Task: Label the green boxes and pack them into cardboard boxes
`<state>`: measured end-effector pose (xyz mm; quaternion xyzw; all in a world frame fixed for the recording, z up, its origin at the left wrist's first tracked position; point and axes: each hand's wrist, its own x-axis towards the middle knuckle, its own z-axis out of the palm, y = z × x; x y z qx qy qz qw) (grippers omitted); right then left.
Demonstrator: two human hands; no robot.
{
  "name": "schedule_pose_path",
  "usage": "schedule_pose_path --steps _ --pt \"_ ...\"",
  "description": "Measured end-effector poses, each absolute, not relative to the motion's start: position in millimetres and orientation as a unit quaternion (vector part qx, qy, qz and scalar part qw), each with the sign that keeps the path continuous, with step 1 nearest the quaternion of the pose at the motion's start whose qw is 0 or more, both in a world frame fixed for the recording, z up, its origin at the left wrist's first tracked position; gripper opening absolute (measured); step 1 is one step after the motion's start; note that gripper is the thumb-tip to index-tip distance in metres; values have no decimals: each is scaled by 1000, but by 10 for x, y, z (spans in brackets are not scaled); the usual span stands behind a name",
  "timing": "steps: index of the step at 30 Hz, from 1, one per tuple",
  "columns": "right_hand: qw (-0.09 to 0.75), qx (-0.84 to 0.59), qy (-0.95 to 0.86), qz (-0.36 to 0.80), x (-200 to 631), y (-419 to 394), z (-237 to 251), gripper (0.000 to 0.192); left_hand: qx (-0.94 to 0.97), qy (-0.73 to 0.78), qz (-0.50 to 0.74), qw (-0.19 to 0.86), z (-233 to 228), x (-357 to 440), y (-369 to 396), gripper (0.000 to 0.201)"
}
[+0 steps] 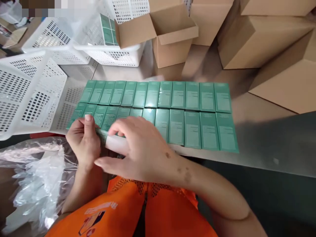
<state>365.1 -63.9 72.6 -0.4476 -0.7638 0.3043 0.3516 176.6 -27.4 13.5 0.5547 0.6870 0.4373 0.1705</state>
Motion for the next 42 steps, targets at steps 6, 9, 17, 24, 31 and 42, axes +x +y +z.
schedule_pose_path --steps 6,9,17,24,31,42 --pt "405 -490 -659 402 3498 -581 12 31 562 616 509 216 45 1877 -266 49" --pt "408 -515 -695 292 3504 -593 -30 20 592 613 470 230 -18 1847 -301 49" --pt "462 -484 -734 116 3352 -572 -128 9 569 586 469 336 -147 1696 -368 46" --pt "379 -394 -835 -60 3332 -575 -269 11 450 564 405 561 -90 1490 -290 22" --pt "410 -326 -823 222 3537 -867 89 7 309 583 431 615 -40 1131 -186 38" --pt "387 -564 -588 432 3973 -177 172 16 575 599 230 507 91 1322 -328 30"
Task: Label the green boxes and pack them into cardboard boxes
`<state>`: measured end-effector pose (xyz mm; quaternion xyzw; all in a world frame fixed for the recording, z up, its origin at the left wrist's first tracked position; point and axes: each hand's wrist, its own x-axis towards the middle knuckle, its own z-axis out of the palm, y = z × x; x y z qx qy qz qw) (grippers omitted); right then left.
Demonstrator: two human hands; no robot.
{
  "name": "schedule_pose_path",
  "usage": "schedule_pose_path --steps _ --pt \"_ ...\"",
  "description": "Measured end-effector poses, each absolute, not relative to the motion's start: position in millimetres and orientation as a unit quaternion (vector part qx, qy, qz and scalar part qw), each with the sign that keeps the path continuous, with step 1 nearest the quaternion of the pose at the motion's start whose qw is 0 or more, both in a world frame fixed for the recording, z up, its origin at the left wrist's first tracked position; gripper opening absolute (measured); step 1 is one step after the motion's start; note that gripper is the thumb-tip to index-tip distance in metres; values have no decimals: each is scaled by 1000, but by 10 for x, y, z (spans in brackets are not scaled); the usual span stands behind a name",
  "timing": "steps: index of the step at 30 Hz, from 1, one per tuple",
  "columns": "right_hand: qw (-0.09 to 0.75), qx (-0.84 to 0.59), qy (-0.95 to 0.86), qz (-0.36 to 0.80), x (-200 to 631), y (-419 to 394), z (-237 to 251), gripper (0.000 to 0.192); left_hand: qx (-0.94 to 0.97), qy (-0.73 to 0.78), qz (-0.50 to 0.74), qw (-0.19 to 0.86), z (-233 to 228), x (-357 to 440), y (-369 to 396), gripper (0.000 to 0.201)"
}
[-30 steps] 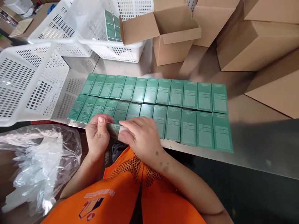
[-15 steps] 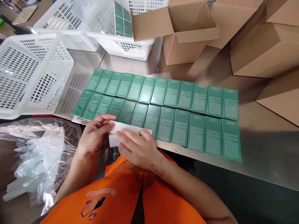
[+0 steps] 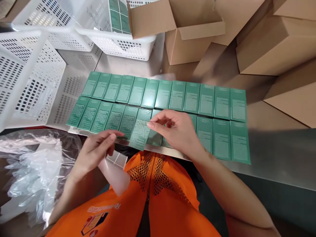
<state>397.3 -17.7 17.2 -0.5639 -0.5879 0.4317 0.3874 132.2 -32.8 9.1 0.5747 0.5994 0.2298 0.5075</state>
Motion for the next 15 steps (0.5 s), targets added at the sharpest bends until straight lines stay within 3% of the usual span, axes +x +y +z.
schedule_pose_path --steps 7,15 --pt "353 -569 -572 473 3840 8 12 18 696 562 137 425 3 1551 -298 32" --pt "293 -632 -615 369 3788 74 -96 18 724 580 74 367 -37 1699 -236 31"
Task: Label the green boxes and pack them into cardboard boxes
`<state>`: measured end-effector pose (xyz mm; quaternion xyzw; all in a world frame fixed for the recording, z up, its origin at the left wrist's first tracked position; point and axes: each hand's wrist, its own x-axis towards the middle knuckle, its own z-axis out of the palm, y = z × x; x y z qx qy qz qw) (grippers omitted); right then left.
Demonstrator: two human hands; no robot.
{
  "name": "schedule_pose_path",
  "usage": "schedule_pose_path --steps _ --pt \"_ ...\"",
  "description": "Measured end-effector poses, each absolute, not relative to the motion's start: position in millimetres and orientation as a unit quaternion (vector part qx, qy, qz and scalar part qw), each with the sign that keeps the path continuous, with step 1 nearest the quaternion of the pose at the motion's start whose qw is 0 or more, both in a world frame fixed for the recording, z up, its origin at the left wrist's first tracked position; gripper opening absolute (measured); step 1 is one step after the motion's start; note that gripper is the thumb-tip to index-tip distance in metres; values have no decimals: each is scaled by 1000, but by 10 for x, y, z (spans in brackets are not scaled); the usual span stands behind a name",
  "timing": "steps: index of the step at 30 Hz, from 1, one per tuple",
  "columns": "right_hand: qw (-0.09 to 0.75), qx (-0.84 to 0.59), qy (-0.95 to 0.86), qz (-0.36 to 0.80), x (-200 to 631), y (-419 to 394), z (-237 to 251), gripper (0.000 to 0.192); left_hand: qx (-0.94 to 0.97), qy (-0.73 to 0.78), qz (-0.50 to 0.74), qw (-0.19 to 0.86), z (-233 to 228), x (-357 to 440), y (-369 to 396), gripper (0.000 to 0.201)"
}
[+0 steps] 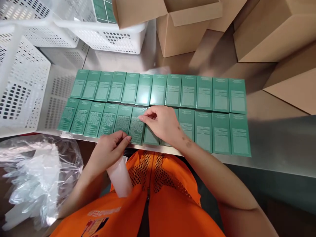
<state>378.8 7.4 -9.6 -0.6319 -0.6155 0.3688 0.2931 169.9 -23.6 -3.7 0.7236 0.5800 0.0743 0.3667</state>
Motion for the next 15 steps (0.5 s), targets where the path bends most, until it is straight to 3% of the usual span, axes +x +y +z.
schedule_pose_path --steps 15 --pt "254 -650 -652 297 3722 23 -181 18 730 594 19 339 -30 1743 -228 30"
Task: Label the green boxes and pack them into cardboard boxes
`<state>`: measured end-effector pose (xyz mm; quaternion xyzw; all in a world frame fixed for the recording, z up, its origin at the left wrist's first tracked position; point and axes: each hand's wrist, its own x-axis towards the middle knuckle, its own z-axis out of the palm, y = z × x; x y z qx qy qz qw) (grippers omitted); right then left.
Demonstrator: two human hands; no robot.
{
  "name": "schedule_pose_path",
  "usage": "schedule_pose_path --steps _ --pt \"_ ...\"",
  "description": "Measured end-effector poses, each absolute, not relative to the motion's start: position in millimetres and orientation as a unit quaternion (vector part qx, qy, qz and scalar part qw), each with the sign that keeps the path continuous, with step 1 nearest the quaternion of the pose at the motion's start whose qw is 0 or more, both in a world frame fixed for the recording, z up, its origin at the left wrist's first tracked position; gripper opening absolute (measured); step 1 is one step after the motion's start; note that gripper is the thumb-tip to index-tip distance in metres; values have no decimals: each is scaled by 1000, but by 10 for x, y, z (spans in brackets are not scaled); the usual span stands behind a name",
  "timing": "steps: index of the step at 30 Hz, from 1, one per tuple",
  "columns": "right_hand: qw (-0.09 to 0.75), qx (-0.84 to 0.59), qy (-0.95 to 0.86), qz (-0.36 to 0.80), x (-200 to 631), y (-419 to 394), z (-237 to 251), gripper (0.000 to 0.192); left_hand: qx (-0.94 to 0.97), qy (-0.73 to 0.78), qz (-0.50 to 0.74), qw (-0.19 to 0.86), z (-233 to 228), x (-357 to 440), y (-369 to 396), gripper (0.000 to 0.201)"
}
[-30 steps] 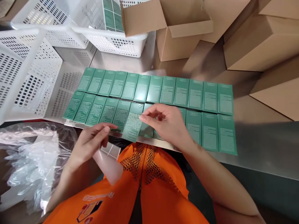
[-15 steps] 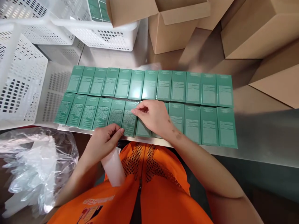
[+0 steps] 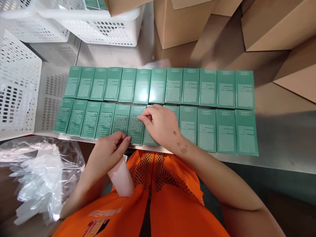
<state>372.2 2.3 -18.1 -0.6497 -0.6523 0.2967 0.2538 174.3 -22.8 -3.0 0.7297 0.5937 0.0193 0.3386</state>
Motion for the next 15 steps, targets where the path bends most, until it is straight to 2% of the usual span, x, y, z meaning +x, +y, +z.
schedule_pose_path --steps 4,8,12,15 --pt "251 -653 -659 277 3697 11 -215 20 738 596 -14 317 -22 1767 -223 29" --pt "236 -671 -657 249 3684 5 -239 15 758 598 -85 247 18 1815 -231 28" --pt "180 -700 -659 210 3644 -3 -201 32 767 596 -130 199 52 1779 -257 35" --pt "109 -703 -682 167 3547 5 -133 44 757 608 -81 223 54 1666 -298 39"
